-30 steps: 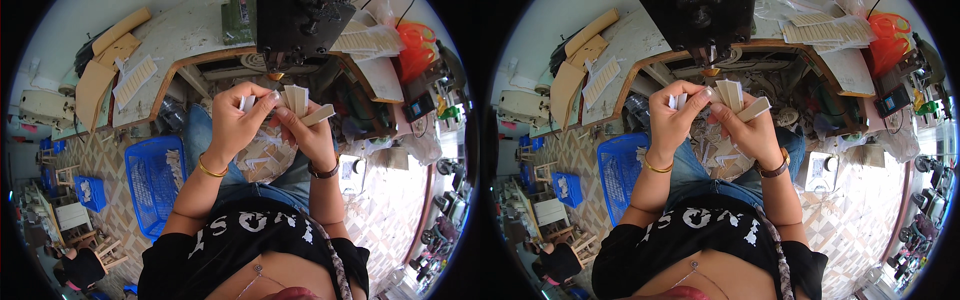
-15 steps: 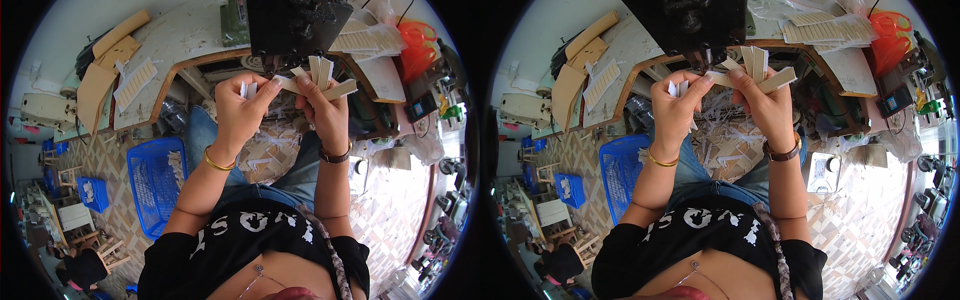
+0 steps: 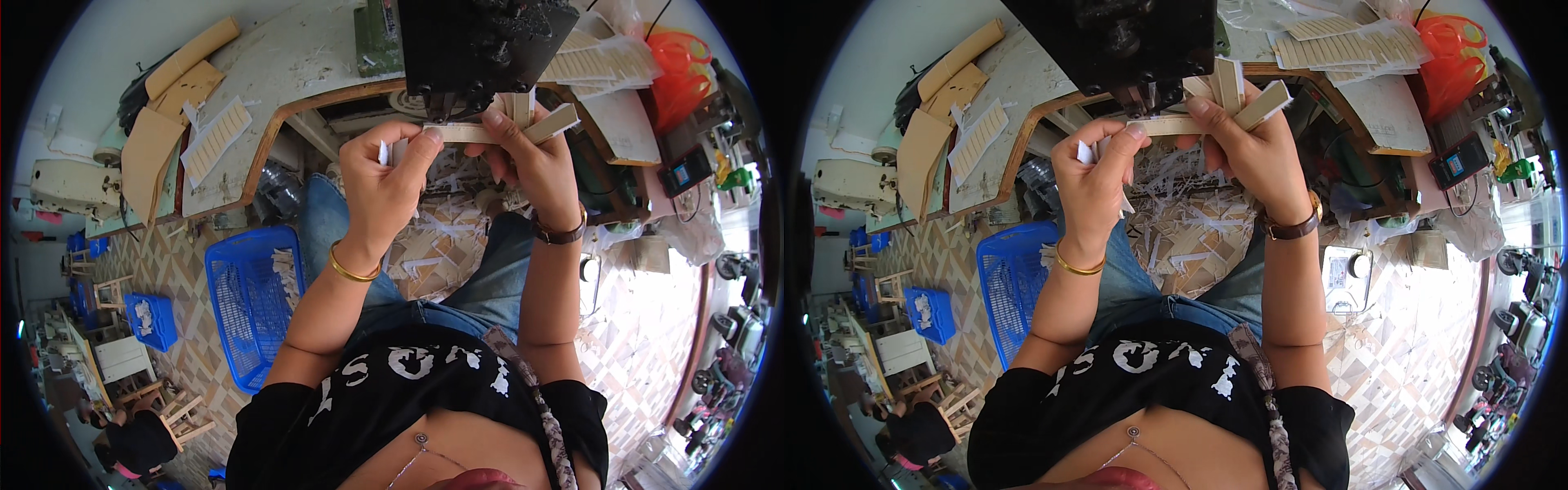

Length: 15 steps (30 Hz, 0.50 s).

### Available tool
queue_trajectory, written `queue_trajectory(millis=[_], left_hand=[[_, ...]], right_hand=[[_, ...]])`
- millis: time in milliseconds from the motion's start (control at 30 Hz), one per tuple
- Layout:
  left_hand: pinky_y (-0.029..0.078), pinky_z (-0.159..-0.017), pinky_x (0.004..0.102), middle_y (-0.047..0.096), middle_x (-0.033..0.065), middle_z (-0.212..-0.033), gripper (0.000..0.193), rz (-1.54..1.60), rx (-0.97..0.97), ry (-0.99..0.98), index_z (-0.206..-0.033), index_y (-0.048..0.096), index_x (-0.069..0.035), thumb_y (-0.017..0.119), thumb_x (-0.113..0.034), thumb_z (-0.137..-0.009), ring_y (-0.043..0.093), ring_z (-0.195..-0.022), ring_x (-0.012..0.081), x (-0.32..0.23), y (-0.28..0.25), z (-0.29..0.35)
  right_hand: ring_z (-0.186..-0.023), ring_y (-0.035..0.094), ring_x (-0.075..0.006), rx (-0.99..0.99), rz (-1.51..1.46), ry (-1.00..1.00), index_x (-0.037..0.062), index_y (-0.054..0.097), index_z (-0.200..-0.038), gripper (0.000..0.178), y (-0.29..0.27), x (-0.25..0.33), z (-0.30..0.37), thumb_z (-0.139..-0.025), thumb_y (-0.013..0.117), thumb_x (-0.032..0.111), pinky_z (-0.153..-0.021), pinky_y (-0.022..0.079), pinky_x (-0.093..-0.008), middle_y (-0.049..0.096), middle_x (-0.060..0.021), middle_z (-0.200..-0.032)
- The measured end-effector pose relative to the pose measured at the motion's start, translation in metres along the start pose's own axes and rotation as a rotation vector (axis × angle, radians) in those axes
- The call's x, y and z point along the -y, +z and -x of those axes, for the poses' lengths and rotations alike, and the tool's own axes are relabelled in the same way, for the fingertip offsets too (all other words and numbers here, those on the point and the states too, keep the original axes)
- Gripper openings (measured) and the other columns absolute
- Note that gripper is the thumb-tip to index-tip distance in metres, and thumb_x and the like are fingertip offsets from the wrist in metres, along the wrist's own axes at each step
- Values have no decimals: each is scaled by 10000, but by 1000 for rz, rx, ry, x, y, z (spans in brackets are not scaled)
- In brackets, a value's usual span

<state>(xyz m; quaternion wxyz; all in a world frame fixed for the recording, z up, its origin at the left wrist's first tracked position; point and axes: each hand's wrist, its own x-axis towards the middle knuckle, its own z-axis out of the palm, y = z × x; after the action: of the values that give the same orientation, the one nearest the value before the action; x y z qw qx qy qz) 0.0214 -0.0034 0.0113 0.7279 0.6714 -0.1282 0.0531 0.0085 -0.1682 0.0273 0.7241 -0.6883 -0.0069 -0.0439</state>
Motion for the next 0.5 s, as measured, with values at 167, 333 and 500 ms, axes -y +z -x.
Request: queue_trajectory(millis=[167,333,500], left_hand=[[301,-366,175,521,0,-495,162,80,-88,44,-703,617,39,621,-90,-801,429,-401,22,9,0,4],[305,-374,175,565,31,-557,167,157,-156,31,-705,610,44,616,-90,-804,422,-409,22,10,-1,8],[303,-388,179,565,41,-571,166,202,-224,20,-701,603,38,607,-91,-805,405,-426,24,13,-14,12]], right_hand=[[-427,459,-41,-5,-22,-108,51,481,-859,107,-11,-10,6,-848,582,86,-345,292,-158,643,-125,-723],[-425,469,-41,-70,-108,-131,86,417,-767,199,2,-10,4,-821,599,26,-338,304,-157,643,-135,-726],[-431,504,-50,-69,-64,-169,96,381,-720,264,18,-13,5,-814,616,20,-334,327,-154,646,-142,-708]])
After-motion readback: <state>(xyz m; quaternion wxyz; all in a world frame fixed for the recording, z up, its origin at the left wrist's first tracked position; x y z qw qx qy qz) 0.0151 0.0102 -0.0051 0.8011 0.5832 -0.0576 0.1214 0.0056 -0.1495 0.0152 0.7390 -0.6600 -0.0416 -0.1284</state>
